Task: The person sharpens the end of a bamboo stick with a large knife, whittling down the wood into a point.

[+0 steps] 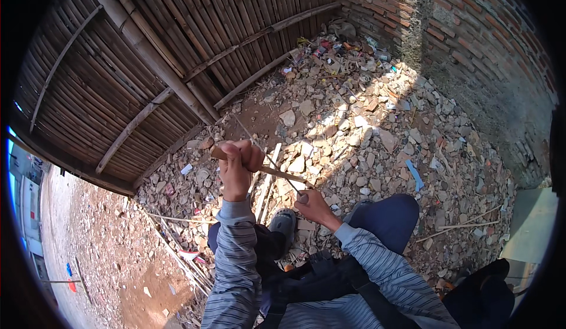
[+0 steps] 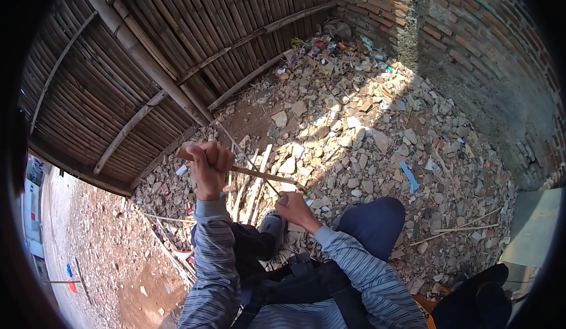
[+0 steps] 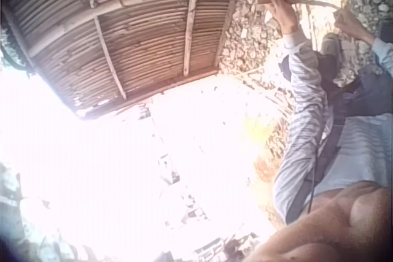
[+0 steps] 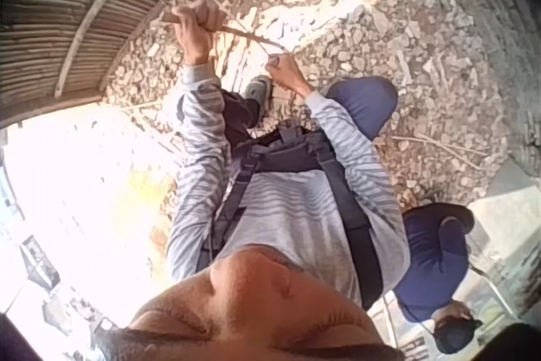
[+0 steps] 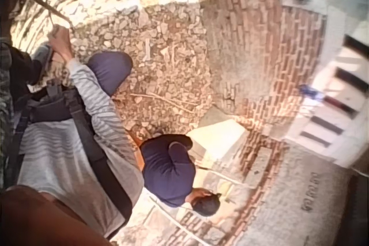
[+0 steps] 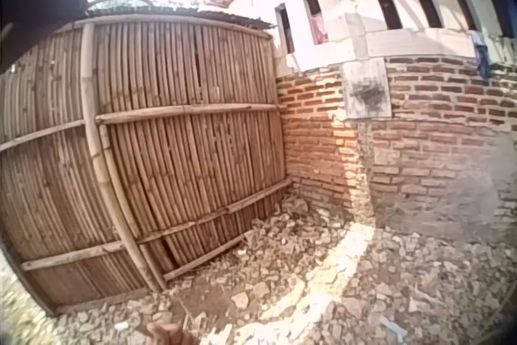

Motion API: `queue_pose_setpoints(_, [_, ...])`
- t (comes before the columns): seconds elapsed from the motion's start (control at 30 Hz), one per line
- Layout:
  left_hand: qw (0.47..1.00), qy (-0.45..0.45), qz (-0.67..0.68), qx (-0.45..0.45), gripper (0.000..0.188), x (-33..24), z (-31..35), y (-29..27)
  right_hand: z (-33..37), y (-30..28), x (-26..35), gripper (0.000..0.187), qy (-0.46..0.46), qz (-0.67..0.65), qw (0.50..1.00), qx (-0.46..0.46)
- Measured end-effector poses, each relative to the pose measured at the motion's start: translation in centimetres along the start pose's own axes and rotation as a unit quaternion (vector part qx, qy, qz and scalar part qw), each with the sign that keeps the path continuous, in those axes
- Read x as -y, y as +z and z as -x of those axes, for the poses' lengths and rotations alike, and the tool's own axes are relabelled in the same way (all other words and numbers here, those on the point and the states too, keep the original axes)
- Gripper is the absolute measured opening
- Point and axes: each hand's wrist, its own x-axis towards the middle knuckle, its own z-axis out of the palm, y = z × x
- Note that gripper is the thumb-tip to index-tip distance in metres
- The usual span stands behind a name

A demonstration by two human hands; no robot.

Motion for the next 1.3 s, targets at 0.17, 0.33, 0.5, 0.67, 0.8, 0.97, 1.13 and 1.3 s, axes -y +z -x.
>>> queue_pose_setpoints(0.17, [1.0,0.006,0.011,-0.025,0.066,0.1,0.0,0.1,-0.3,0.3,0.4,0.027,-0.002,0.008,1.0,0.008])
queue_pose_setpoints(0.33, [1.0,0.006,0.007,-0.011,0.066,0.2,-0.2,0.3,-0.3,0.7,-0.8,0.03,-0.033,0.009,0.999,-0.027])
queue_pose_setpoints(0.5, [1.0,0.002,0.009,-0.021,0.066,-0.1,-0.2,-0.2,-0.3,1.4,-1.3,0.03,-0.024,0.02,0.999,-0.03])
queue_pose_setpoints(0.67, [1.0,0.012,-0.009,-0.005,0.065,0.1,0.0,-0.2,-0.3,0.5,-1.2,0.039,0.023,0.02,0.999,0.025])
queue_pose_setpoints(0.8, [0.999,0.024,-0.001,-0.026,0.063,0.3,0.1,-0.4,-0.4,1.6,-2.9,0.029,-0.039,0.023,0.997,-0.06])
queue_pose_setpoints(0.97, [0.989,0.11,-0.046,-0.09,0.056,-0.6,-0.8,0.8,-0.9,0.7,-3.0,0.037,0.062,-0.073,0.994,0.056])
queue_pose_setpoints(1.13, [0.98,0.084,-0.116,-0.136,0.074,0.2,0.1,0.0,-0.9,0.2,-1.5,0.042,0.102,-0.214,0.962,0.134])
queue_pose_setpoints(1.3, [0.996,-0.011,-0.066,-0.061,0.053,2.6,0.9,1.0,-0.5,-1.1,0.6,0.063,0.158,-0.249,0.95,0.104])
